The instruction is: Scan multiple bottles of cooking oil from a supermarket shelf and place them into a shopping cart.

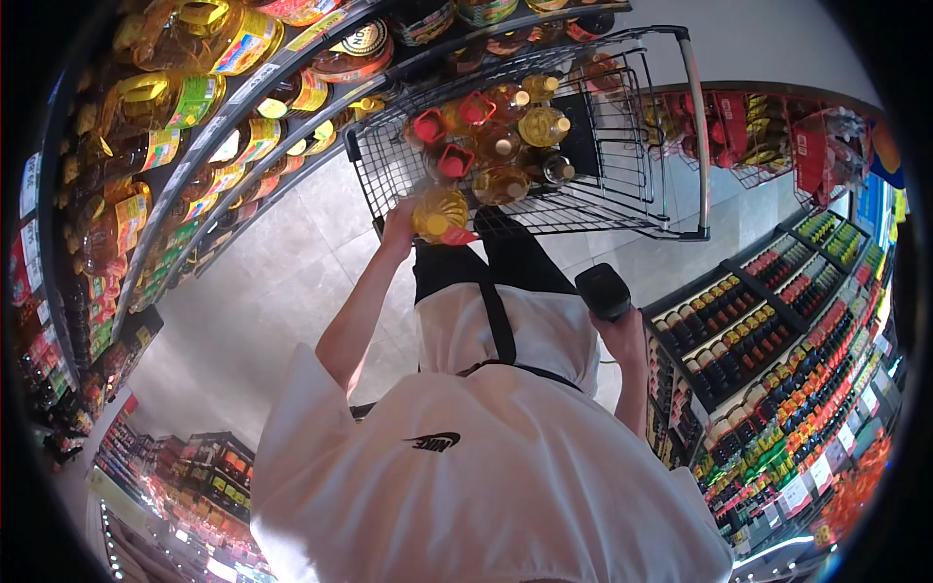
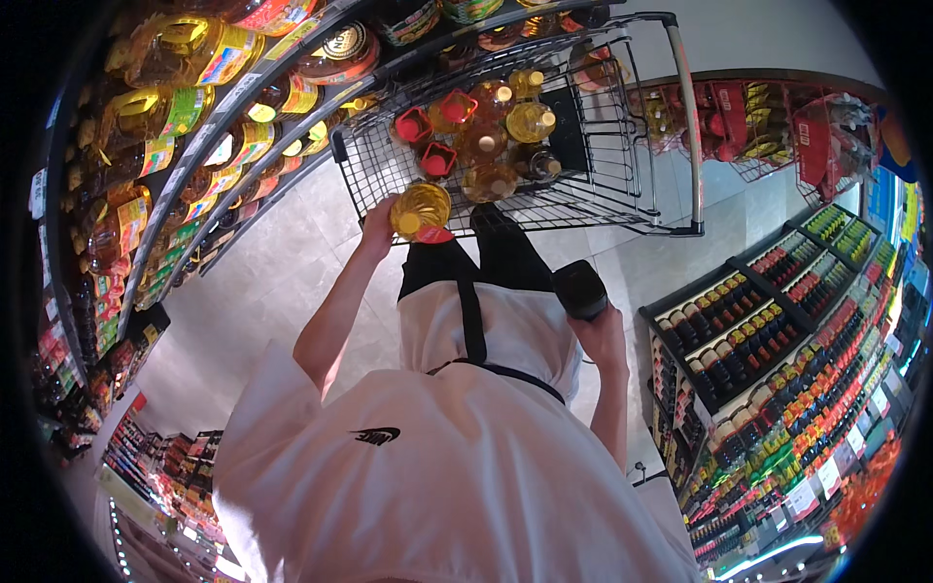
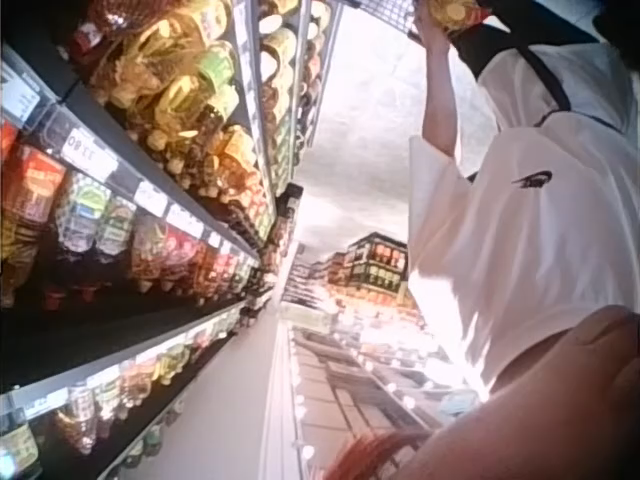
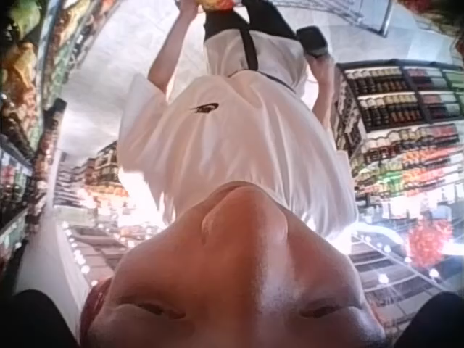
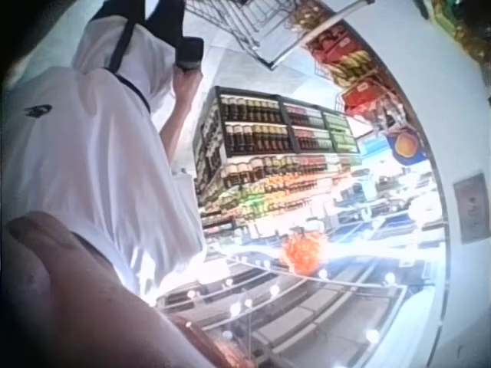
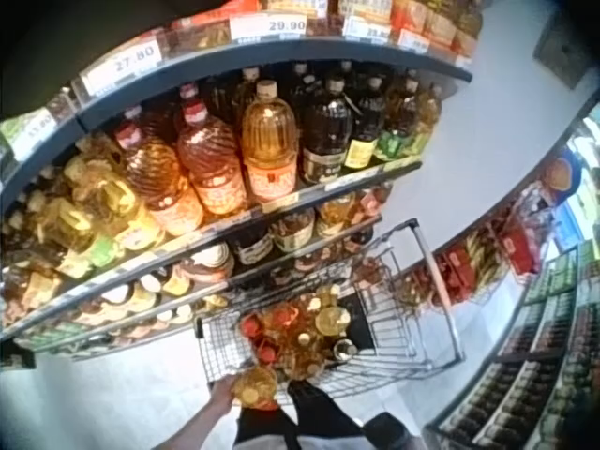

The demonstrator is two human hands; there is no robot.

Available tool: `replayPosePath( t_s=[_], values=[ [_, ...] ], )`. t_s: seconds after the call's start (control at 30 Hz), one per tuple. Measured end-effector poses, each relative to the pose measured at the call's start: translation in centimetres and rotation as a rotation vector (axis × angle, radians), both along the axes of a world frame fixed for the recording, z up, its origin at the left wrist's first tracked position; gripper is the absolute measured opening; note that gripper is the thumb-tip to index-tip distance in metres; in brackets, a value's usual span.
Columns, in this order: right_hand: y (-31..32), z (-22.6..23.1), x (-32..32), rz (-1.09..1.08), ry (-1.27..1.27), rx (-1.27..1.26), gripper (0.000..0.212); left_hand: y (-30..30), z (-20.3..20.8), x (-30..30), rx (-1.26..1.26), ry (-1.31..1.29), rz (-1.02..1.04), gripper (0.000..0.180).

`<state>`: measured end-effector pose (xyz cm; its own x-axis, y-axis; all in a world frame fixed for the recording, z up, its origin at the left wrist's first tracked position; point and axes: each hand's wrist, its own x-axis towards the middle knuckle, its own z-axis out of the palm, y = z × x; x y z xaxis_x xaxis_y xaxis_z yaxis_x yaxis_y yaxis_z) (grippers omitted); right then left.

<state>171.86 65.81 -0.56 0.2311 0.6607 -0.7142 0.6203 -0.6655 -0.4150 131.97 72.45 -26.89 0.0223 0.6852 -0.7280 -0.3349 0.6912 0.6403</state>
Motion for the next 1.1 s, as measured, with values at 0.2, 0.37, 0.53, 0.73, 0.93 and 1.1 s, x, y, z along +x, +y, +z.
replayPosePath(
  t_s=[0.2, 0.37, 0.53, 0.73, 0.93, 1.1],
  values=[
    [-1.8, -0.8, 1.2, -0.025, -0.012, 0.076, 0.037, -0.6, 1.8, 0.9, -0.156, 0.003, 0.155, 0.035],
    [-1.5, -1.3, 1.5, -0.036, -0.059, 0.014, 0.037, 0.5, 5.0, 1.7, -0.104, -0.069, 0.122, 0.035],
    [-0.9, -1.2, 1.3, -0.014, -0.063, -0.026, 0.038, 0.0, 2.4, 4.8, -0.030, 0.038, 0.051, 0.037],
    [-2.4, -1.7, 2.6, -0.036, -0.053, -0.035, 0.037, -0.5, -1.6, 6.2, 0.053, 0.258, -0.095, 0.037],
    [-2.3, -2.2, 3.5, -0.048, -0.047, -0.073, 0.038, 0.0, -6.5, 5.3, 0.092, 0.483, -0.302, 0.045],
    [-3.1, -2.7, 3.8, -0.072, -0.070, -0.099, 0.039, 0.9, -7.1, 4.9, 0.144, 0.436, -0.345, 0.045]
  ],
)
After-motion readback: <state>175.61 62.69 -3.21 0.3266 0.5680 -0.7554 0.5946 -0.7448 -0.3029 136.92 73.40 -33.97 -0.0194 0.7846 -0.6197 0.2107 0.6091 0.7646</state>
